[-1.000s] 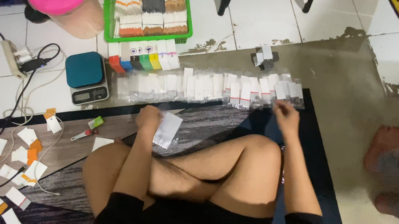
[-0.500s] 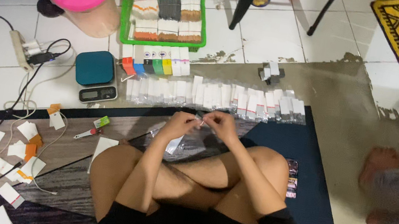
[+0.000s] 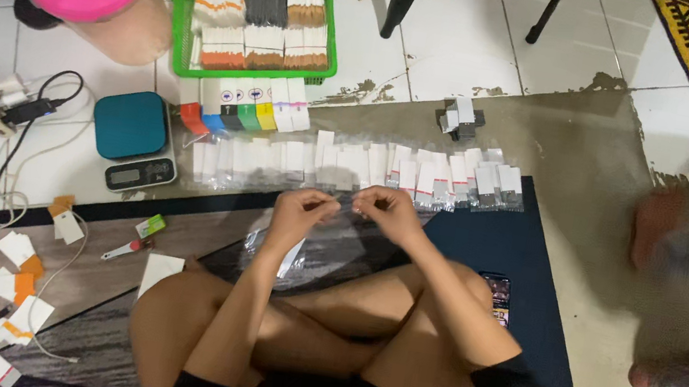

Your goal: The person picks up individual adhesive labels from a row on the floor and places them into small plastic bags by hand, one at a time.

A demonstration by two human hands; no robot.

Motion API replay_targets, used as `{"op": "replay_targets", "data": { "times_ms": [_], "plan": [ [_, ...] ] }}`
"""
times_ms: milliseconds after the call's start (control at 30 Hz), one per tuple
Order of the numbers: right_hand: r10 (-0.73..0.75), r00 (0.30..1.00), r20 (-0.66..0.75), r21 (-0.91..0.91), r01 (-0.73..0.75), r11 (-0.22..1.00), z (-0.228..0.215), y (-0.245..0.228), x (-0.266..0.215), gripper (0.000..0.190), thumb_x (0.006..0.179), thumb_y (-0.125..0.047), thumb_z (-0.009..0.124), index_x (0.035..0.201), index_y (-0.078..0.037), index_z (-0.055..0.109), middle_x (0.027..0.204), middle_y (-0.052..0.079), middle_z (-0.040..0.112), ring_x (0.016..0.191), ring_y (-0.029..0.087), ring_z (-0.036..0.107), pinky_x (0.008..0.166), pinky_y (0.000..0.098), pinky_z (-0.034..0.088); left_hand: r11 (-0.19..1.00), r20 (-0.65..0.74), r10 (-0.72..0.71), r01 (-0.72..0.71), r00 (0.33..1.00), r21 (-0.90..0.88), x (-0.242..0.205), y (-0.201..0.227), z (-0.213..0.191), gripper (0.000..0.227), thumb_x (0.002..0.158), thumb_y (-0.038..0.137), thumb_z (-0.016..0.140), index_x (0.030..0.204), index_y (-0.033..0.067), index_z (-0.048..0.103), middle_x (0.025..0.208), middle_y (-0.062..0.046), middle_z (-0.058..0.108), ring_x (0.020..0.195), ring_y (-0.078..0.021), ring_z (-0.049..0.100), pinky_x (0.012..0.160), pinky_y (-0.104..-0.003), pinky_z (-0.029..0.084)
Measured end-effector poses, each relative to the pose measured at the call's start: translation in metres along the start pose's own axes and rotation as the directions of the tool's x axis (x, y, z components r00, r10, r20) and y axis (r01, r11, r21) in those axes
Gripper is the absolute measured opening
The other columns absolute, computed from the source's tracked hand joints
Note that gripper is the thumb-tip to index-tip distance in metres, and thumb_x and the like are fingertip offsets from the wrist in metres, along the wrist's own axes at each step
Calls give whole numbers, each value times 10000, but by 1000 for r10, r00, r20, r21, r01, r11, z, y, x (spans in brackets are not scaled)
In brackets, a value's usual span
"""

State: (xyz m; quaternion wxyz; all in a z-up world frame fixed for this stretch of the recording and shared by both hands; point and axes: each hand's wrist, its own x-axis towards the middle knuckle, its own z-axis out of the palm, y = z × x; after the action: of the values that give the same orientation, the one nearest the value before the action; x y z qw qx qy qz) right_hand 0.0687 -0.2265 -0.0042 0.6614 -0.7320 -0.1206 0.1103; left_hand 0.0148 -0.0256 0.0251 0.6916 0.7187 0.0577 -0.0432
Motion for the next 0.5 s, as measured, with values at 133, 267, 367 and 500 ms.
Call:
{"op": "replay_targets", "data": {
  "times_ms": [133,267,367,500],
  "plan": [
    [-55,999,-3,-143,54,988,-80,36,61,100,848,-81,722,936,-42,749,872,141,735,798,175,622,732,336,504,997,-42,20,-17,999,74,3,16,-1,163,902,184,746,946,29,771,832,-172,744,779,-310,725,632,-370,600],
    [12,827,-562,-562,-393,728,-169,91,128,117,916,-173,676,992,-112,740,898,99,723,865,307,702,768,438,538,989,-44,36,-29,998,142,16,5,-2,152,930,175,695,934,43,769,817,-150,752,689,-248,730,601,-332,598],
    [-30,721,-692,-629,-582,516,-194,93,155,170,859,-234,737,1007,-152,746,886,49,683,840,259,697,729,412,551,978,-38,59,-50,998,204,21,2,-5,153,944,154,658,962,44,763,817,-154,749,696,-267,726,587,-343,591],
    [-26,763,-645,-738,-614,280,-209,113,181,354,803,-376,820,1027,-111,749,891,65,592,810,261,671,694,408,570,959,-55,124,-106,991,264,22,18,-7,141,938,135,645,973,52,754,801,-166,743,693,-305,722,567,-377,585]
  ]
}}
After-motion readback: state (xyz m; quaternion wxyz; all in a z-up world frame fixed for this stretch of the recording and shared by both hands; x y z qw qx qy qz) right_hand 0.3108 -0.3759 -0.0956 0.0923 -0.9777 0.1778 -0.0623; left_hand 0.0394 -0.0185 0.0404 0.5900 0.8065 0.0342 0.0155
